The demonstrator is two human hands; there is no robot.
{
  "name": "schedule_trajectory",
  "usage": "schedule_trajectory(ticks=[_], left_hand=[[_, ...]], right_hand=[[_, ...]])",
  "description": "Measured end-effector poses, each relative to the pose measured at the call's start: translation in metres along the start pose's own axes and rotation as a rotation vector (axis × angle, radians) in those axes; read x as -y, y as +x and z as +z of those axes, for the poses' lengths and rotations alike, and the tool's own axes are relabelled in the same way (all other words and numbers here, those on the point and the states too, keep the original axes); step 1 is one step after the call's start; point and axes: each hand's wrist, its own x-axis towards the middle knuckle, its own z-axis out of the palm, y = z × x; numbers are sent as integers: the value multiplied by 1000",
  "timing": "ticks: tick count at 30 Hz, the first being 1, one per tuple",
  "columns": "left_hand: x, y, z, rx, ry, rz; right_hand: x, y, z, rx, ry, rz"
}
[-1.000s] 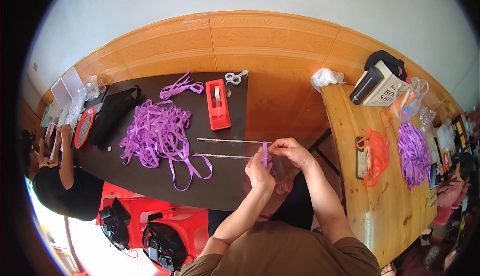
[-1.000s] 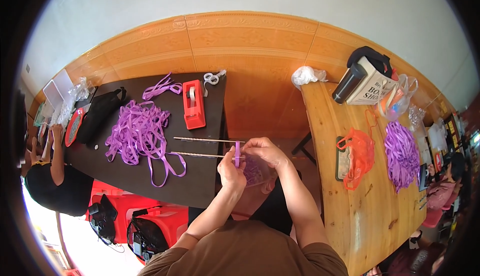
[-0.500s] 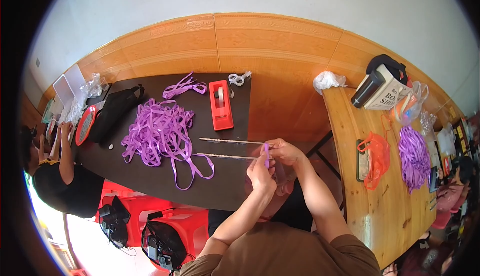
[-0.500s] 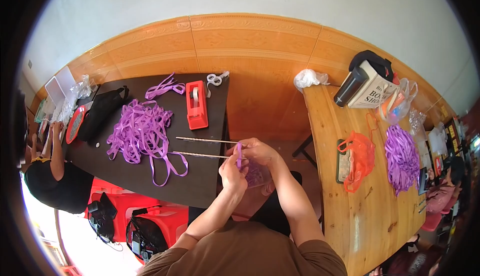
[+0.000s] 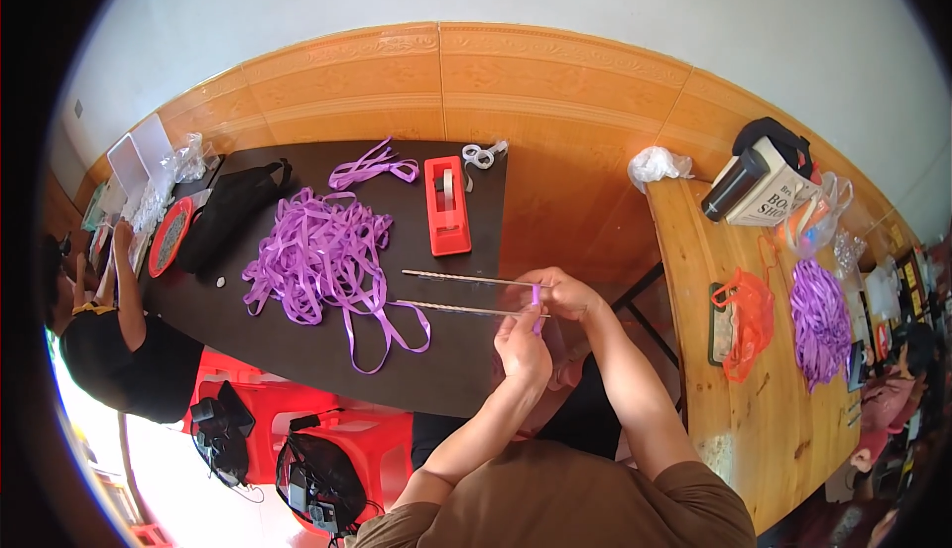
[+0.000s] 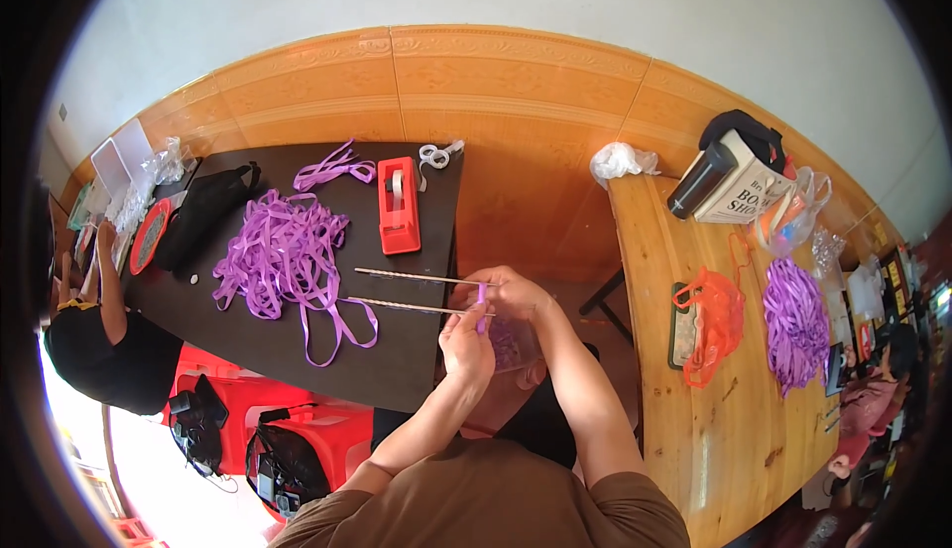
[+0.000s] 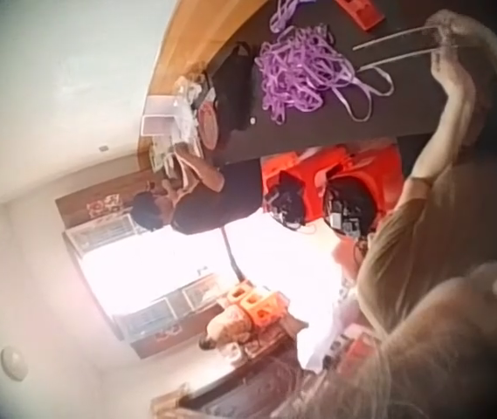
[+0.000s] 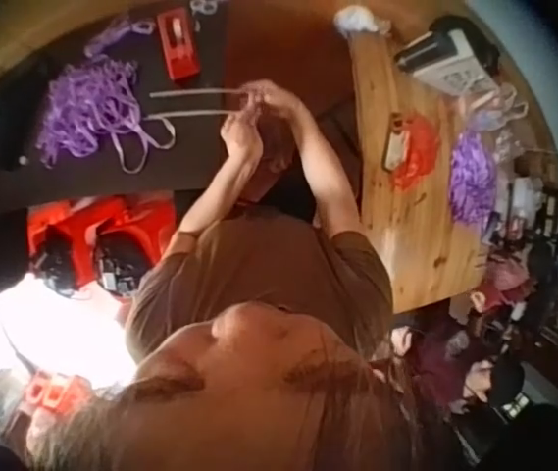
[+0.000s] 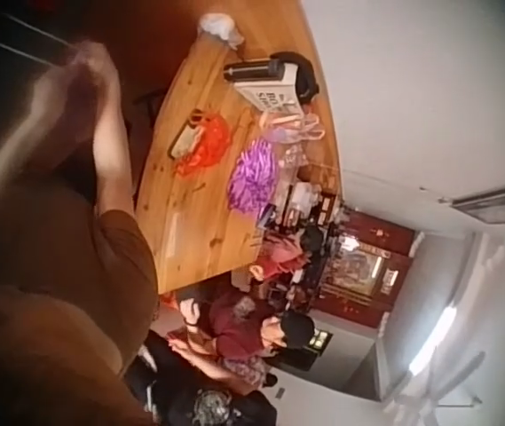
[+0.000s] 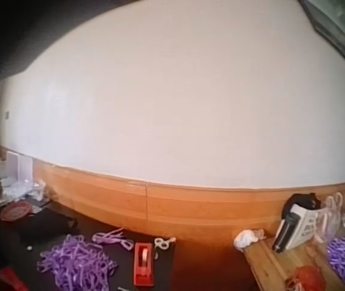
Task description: The person is wrapping purple ribbon around a plastic template and securing them with pieces of tape to create loops.
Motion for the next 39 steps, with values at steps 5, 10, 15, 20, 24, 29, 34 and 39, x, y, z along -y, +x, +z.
schedule_trajectory(ticks=[5, 10, 15, 20, 24, 29, 34, 39], left_hand=[[1, 1, -3, -5, 21, 14], [3, 2, -6, 32, 3, 36], [7, 2, -7, 72, -10, 70], [5, 0, -5, 30, 27, 63], [7, 1, -2, 6, 9, 66], [7, 1, -4, 18, 7, 87], [7, 3, -7, 54, 5, 85], [7, 0, -4, 58, 13, 114]], right_hand=[[33, -14, 13, -209, -91, -193], [53, -17, 51, -238, -669, -150], [44, -4, 42, -202, -783, -143], [57, 2, 36, -77, -568, -102], [81, 0, 28, 91, -1192, -109], [100, 7, 77, 100, -1628, 285], [100, 17, 92, 132, -1826, 430], [96, 19, 74, 190, -1706, 309]])
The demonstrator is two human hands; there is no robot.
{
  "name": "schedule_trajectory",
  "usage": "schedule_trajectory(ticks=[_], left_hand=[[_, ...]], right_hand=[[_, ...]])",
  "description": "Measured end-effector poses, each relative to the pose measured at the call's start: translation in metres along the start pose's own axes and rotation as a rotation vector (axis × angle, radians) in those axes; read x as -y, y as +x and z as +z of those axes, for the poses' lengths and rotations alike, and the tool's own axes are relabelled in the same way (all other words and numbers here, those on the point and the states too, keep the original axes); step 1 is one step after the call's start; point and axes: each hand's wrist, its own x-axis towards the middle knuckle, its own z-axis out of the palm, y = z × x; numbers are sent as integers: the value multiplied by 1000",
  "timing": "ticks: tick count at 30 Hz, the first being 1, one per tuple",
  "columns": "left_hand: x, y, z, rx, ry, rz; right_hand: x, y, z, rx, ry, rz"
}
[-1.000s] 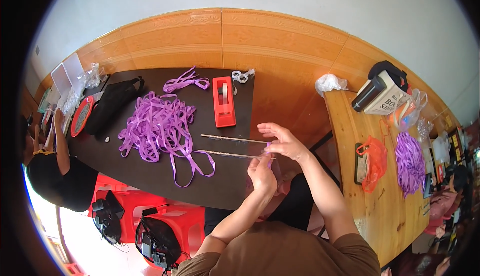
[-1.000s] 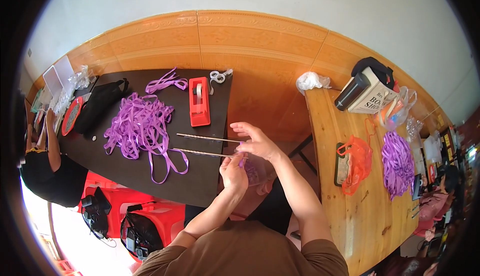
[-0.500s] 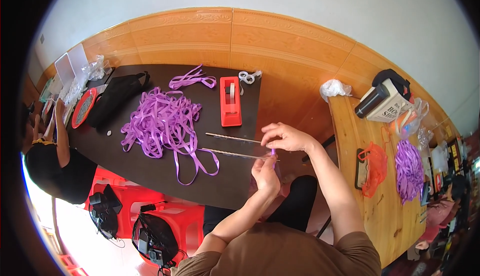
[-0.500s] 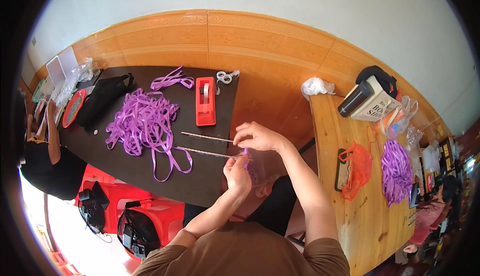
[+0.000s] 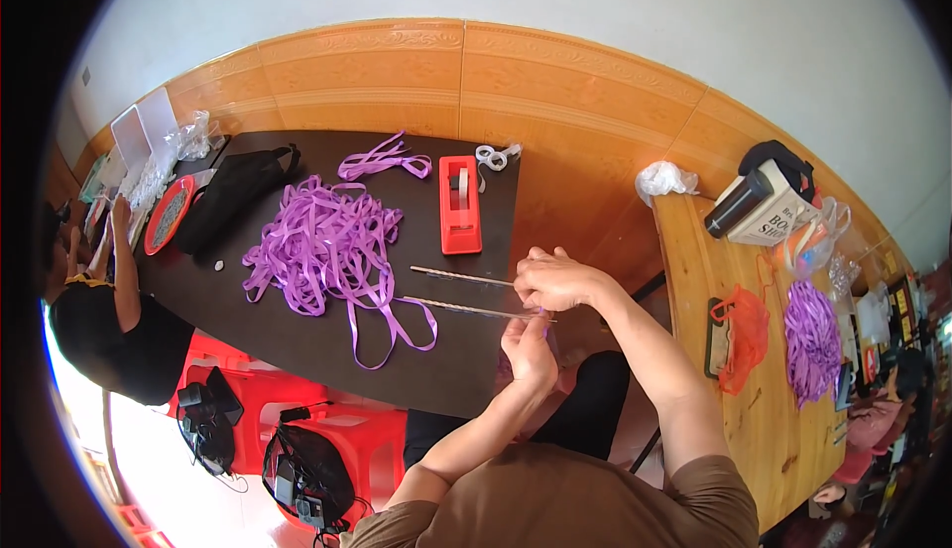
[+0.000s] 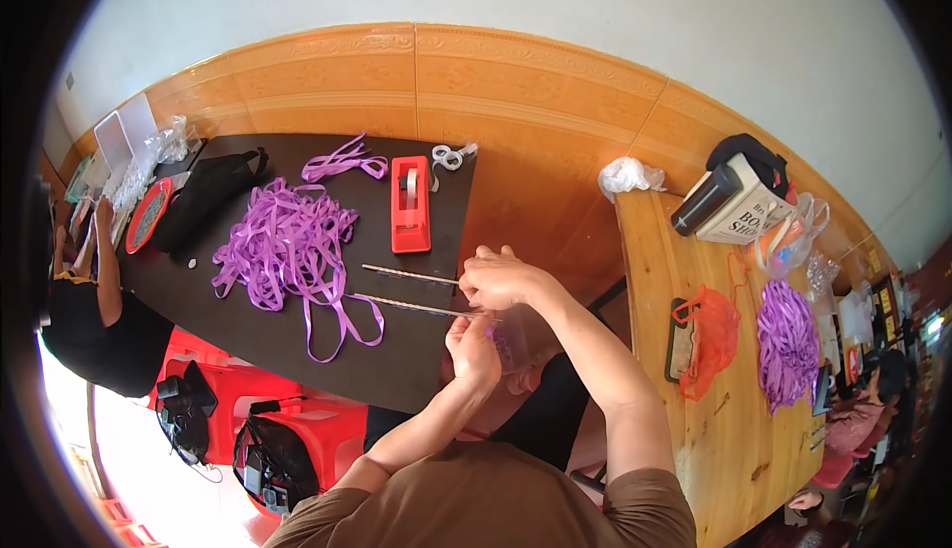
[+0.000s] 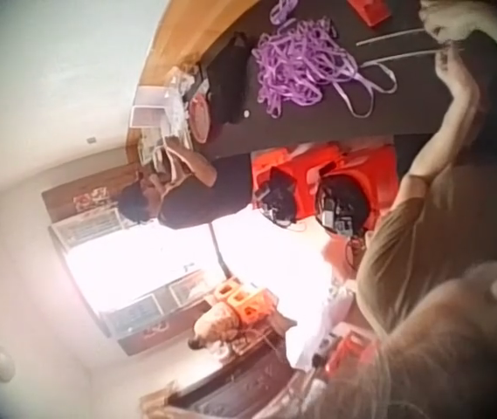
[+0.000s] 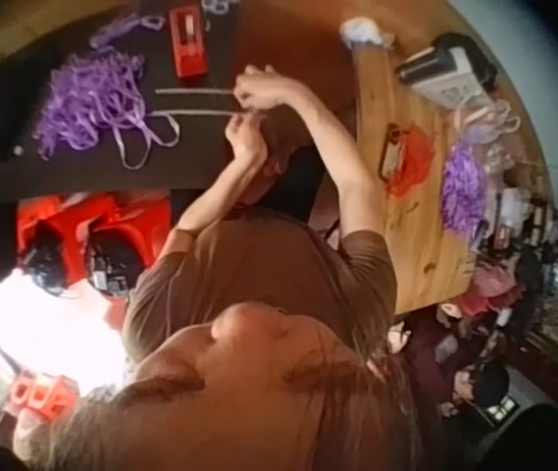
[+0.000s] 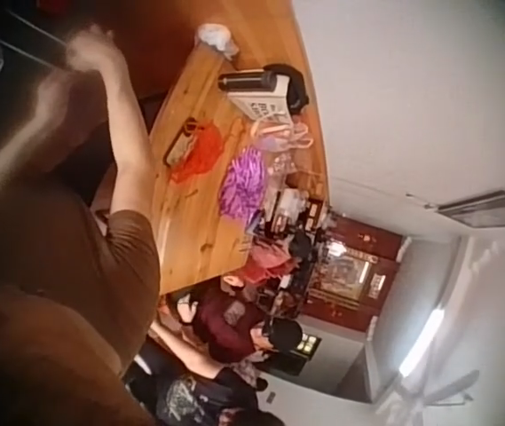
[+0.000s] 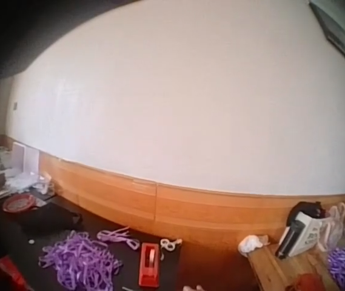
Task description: The person is wrapping purple ribbon around a plastic template and securing them with pieces of tape to create loops.
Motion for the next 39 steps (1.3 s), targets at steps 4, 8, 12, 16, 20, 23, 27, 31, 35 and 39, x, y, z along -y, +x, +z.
schedule_trajectory(ticks=[4, 8, 12, 16, 20, 23, 27, 31, 35, 39], left_hand=[[-1, 0, 3, 3, 16, -30], [3, 0, -3, -3, 50, -42], [1, 0, -1, -4, 57, -52], [-3, -1, 2, -10, 16, -69], [-2, -2, 3, -2, 14, -82], [-4, -2, 2, -4, 43, -99], [-5, -2, -3, -47, 127, -144], [-7, -5, 0, -45, 121, -177], [-12, -5, -4, -60, 99, -201], [-15, -9, -2, -32, 78, -184]], right_hand=[[-14, -1, 6, -16, 122, -74], [-28, -4, 17, -120, 263, -215], [-41, -11, 26, -234, 409, -298], [-54, -17, 37, -282, 525, -366], [-68, -18, 51, -337, 712, -424], [-70, -19, 59, -368, 798, -440], [-76, -18, 80, -417, 1190, -385], [-62, -9, 102, -518, 1606, -489], [-45, 14, 122, -327, 1804, -361], [-53, 64, 193, -94, 2141, -618]])
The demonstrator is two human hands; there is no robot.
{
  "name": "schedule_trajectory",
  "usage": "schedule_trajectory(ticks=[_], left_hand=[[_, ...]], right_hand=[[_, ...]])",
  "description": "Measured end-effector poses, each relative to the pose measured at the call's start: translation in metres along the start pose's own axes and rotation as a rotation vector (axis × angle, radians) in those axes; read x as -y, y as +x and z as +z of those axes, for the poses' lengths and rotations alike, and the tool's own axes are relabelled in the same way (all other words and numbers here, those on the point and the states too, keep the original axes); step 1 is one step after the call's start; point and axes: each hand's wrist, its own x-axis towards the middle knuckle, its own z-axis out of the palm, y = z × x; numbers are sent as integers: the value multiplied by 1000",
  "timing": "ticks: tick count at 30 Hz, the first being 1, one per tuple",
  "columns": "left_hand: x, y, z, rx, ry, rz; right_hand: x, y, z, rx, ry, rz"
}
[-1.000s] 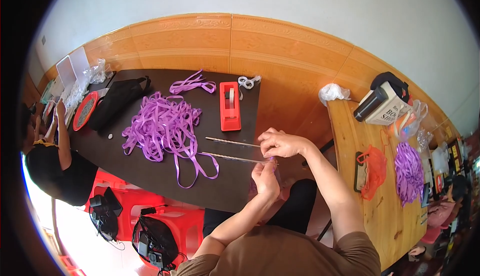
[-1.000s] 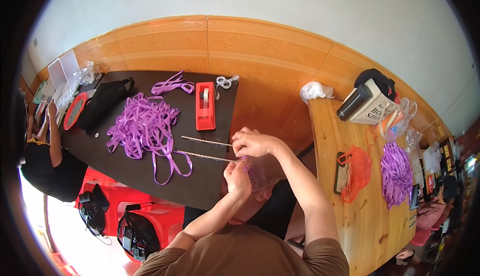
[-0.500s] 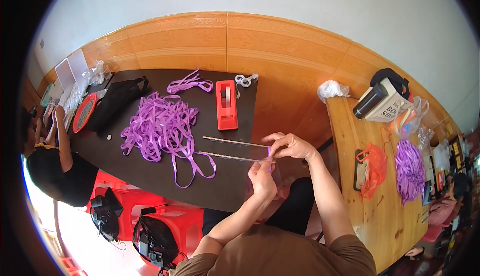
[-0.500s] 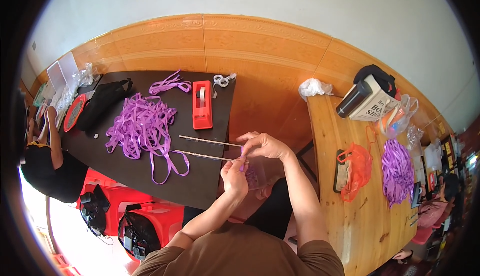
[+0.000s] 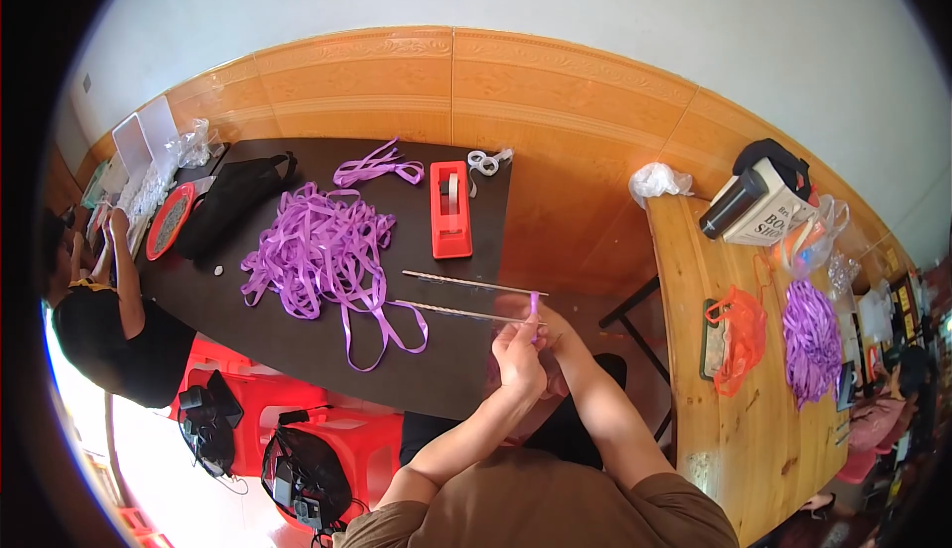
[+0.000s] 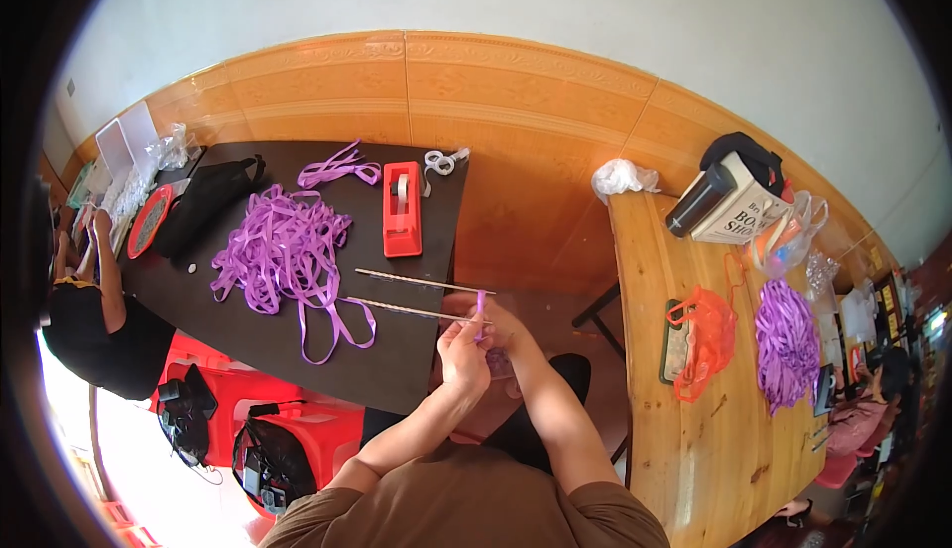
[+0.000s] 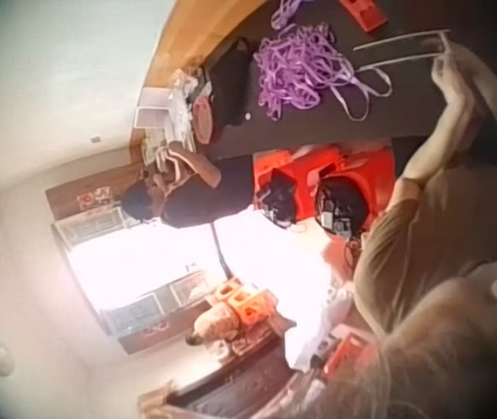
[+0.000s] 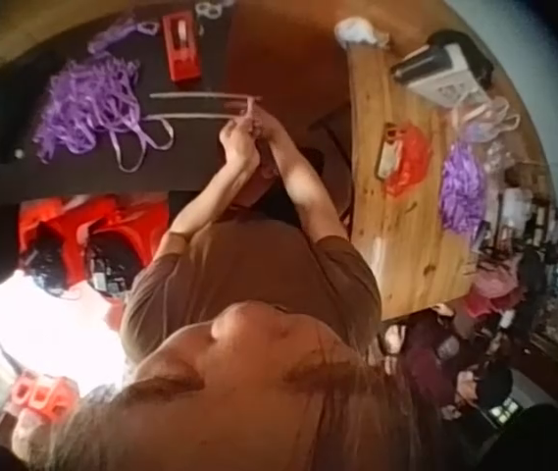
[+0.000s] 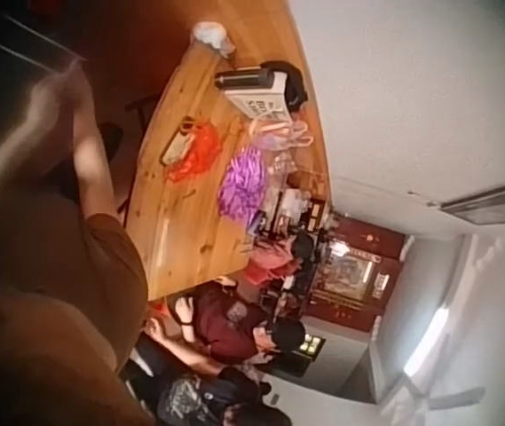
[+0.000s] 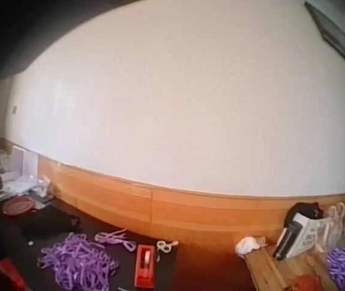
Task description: The person is wrapping purple ribbon around a plastic template and securing them with pieces of tape to create loops.
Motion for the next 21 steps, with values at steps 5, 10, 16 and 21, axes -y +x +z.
schedule_trajectory(ticks=[5, 10, 16, 21], left_hand=[[5, -1, -9, -27, 67, -21], [17, -40, -28, 229, 232, -246], [-3, -66, -40, 1091, 785, -693], [-61, -65, -24, 1243, 850, -493]], right_hand=[[-15, -12, -34, -416, -308, -12], [54, -31, 57, -343, -82, -219], [63, -25, 110, -526, -436, -194], [55, -27, 99, -577, -392, -259]])
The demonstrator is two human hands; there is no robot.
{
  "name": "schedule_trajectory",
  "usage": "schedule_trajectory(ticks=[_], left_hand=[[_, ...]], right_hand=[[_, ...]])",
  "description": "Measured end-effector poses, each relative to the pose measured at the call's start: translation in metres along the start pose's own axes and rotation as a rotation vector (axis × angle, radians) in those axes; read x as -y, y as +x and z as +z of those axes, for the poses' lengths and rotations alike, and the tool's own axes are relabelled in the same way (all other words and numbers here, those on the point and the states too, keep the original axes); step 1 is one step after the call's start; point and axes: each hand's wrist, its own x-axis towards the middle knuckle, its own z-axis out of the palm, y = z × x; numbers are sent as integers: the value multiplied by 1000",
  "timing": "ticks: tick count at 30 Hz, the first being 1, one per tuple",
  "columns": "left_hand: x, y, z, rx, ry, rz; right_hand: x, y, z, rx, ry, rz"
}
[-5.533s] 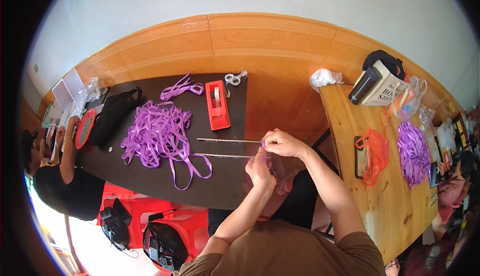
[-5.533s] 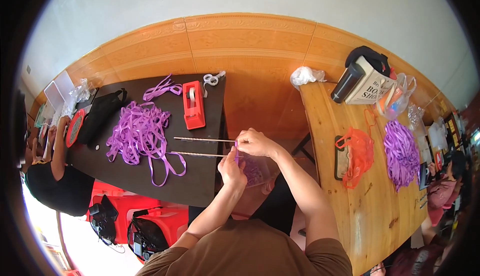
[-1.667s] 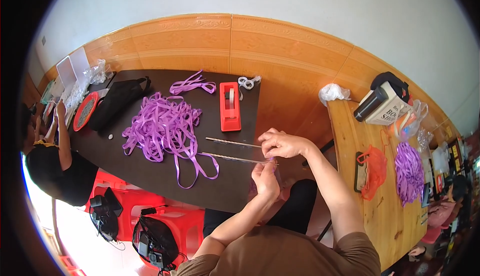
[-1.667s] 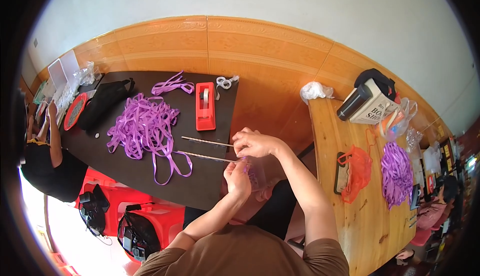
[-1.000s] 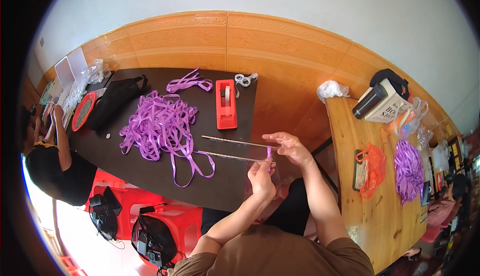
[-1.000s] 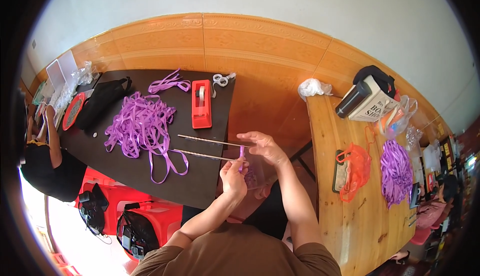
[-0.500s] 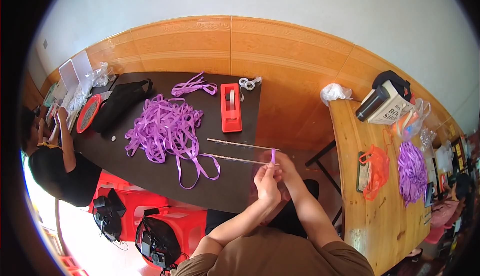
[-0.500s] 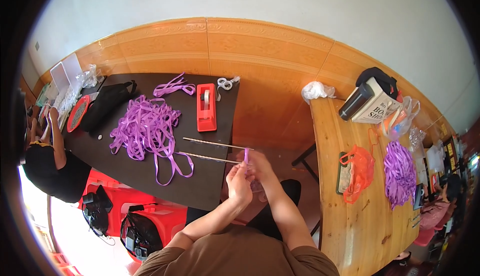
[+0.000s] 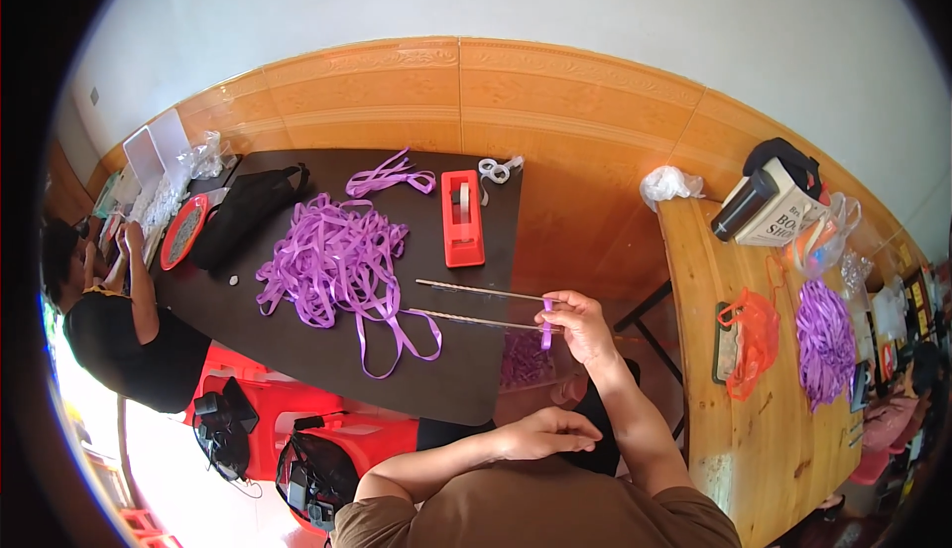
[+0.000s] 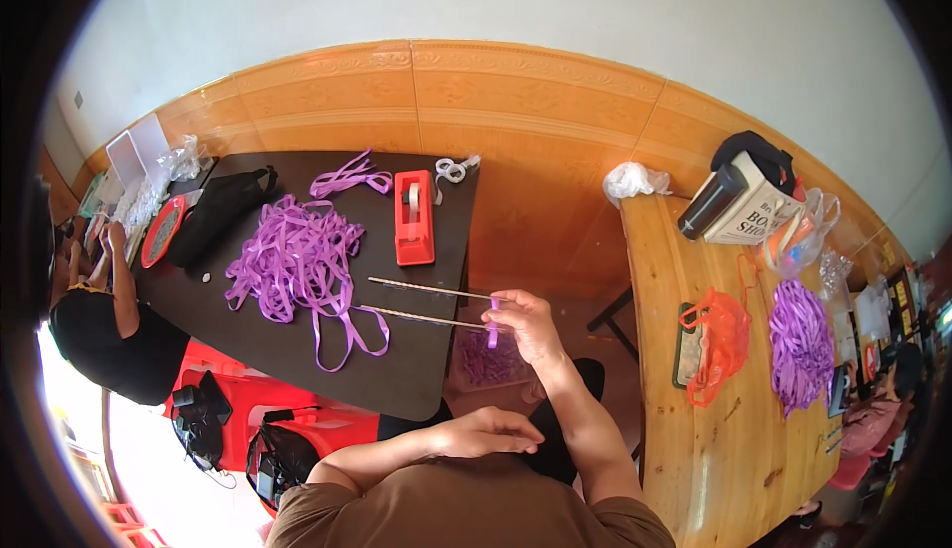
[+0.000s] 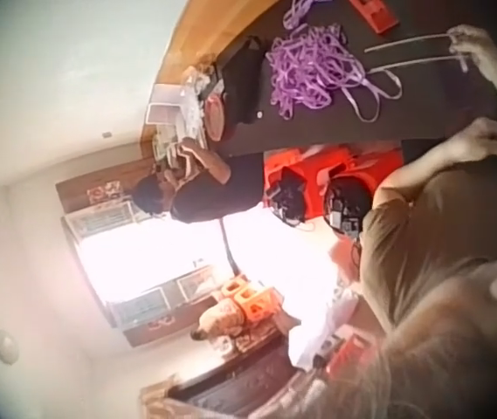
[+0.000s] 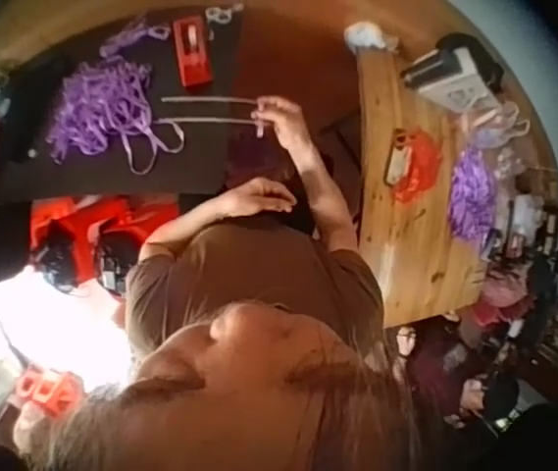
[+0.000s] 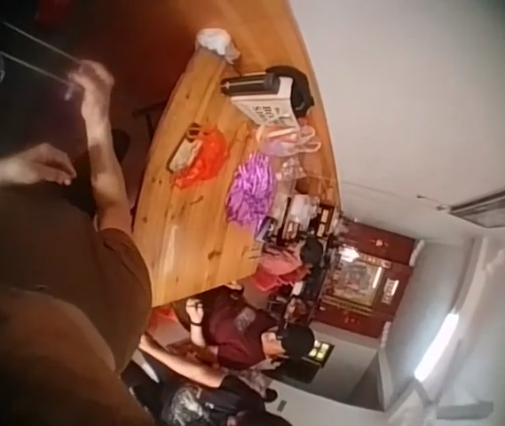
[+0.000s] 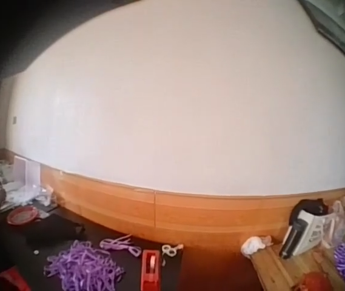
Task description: The person is wrapping purple ribbon around a plastic template and securing them with pieces of tape to create loops.
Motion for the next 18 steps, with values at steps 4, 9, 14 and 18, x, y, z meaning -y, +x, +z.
schedule_trajectory(ticks=[4, 9, 14, 18], left_hand=[[-41, -52, -20, -258, 325, 166], [-61, -102, -49, -973, 867, 303], [-50, -100, -61, -1220, 1439, 68], [-33, -78, -57, -1083, 1412, 245]], right_hand=[[-7, -2, 2, -121, 70, -42], [-18, -9, -18, -327, 129, -244], [-78, 16, -69, -354, -377, -87], [-146, 20, -128, -536, -840, -214]])
